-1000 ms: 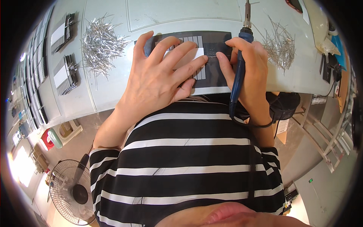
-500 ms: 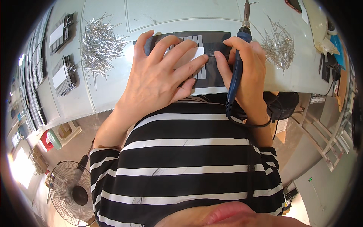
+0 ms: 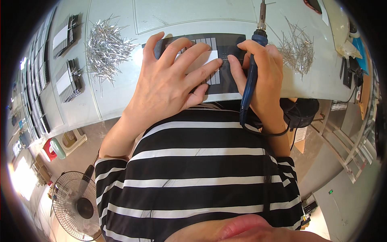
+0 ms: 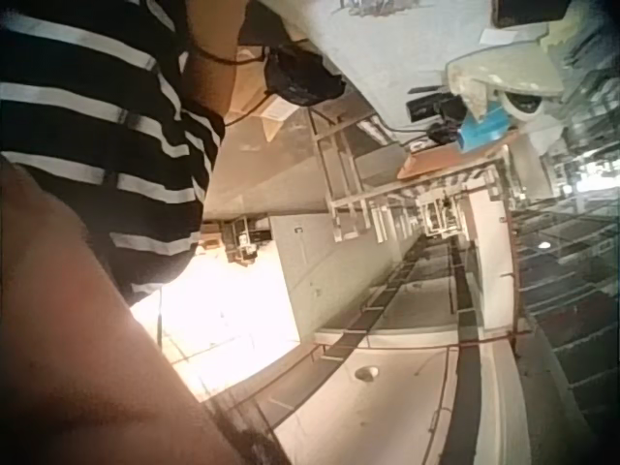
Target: Soldering wires onto electrical components using a template.
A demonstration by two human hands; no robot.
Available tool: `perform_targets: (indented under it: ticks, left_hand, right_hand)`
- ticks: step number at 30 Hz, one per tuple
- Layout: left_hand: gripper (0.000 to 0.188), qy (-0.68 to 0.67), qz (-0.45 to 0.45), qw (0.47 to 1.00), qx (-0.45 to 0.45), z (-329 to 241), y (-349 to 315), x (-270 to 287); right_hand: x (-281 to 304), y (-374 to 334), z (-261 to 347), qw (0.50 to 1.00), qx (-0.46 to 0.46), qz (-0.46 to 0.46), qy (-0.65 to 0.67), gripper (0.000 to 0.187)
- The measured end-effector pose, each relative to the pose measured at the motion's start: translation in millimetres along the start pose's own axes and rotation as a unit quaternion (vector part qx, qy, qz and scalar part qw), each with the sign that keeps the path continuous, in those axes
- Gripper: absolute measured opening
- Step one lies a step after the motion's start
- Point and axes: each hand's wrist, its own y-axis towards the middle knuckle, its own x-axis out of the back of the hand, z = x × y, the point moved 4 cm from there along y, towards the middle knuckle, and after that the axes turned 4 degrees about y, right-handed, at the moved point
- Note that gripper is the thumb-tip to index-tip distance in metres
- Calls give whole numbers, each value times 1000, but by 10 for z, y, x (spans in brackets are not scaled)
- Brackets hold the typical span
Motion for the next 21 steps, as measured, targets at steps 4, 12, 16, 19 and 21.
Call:
perform_targets:
  ticks: [4, 12, 16, 19, 21]
  left_hand:
    - [47, 3, 2, 1000, -5, 3, 1, 5]
    - [42, -5, -23, 1000, -8, -5, 27, 31]
    - [42, -5, -25, 1000, -8, -9, 25, 22]
    - [41, -4, -37, 999, -12, -9, 34, 19]
    - [42, -10, -39, 999, -11, -12, 35, 28]
  right_hand:
    - [2, 4, 3, 1000, 1, -1, 1, 32]
    - [86, 2, 6, 1000, 5, -11, 19, 36]
    - [297, -79, -98, 926, -76, -161, 332, 68]
    - [601, -75, -227, 889, -145, -139, 412, 38]
    - [670, -94, -277, 823, -200, -138, 514, 13]
